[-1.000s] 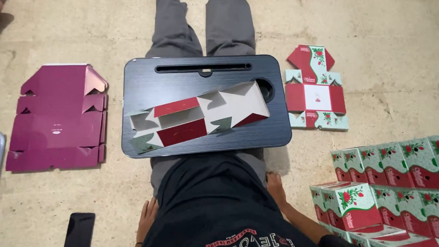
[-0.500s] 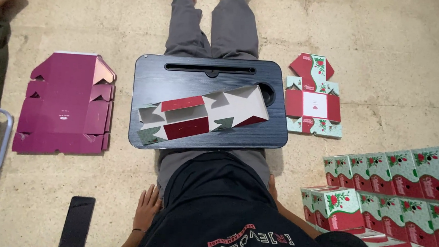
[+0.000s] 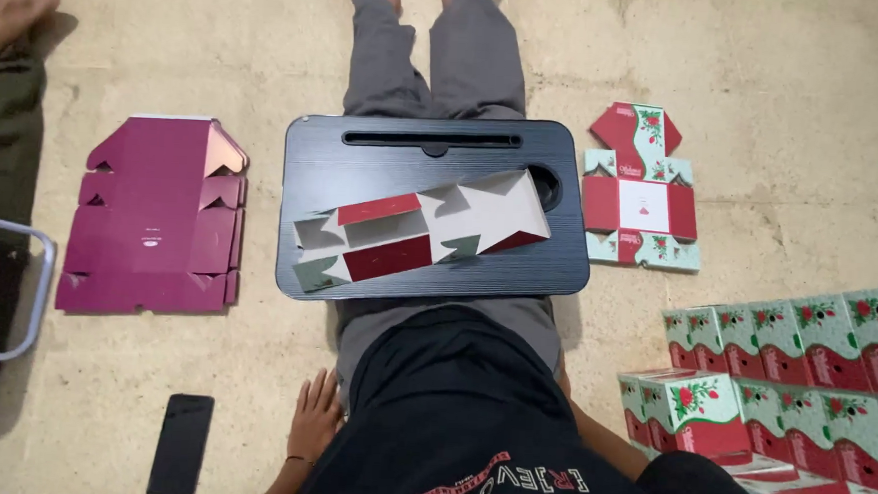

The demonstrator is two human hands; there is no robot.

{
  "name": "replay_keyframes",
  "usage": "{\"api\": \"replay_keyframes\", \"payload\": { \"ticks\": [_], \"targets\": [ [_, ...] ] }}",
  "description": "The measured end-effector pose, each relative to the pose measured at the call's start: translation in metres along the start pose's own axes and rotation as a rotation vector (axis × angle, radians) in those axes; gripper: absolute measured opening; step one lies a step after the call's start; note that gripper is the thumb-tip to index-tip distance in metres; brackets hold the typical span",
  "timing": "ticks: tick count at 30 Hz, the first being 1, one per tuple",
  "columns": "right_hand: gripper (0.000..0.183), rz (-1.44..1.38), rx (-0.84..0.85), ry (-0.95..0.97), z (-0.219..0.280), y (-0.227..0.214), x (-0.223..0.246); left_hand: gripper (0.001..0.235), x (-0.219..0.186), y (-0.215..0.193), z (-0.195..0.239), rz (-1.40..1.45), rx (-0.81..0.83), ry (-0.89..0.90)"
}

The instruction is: The person folds a flat, pre-cut cardboard sheet into a small box. They crease the edges and tuck the flaps into place to form the box structure. The finished box is placed on a tray.

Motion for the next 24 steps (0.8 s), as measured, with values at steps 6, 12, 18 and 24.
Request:
{"api": "replay_keyframes", "payload": {
  "ticks": [6,12,18,24],
  "targets": [
    [0.038,0.012,-0.03,0.035,0.036,-0.039,-0.025,0.057,-0.009,-0.012,0.012,0.129,-0.119,-0.022],
    [0.038,0.018,-0.062,0.024,0.017,-0.024,-0.014,0.05,-0.012,-0.024,0.015,0.14,-0.168,-0.022],
    [0.04,-0.017,-0.102,-0.018,-0.008,-0.006,0.017,0.043,-0.005,-0.038,0.004,0.21,-0.224,-0.005],
    [0.044,-0.058,-0.166,-0.034,-0.014,0.009,0.03,0.017,0.071,-0.001,-0.051,0.727,-0.229,-0.438]
  ]
}}
Point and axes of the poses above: each hand's wrist, its own z-axis away from the middle knuckle, its own y-axis out of the palm, x = y × z, the point moved 7 cm from there along -z, towards the middle knuckle, and after that the axes turned 11 degrees about -z, right-handed, at the moved point
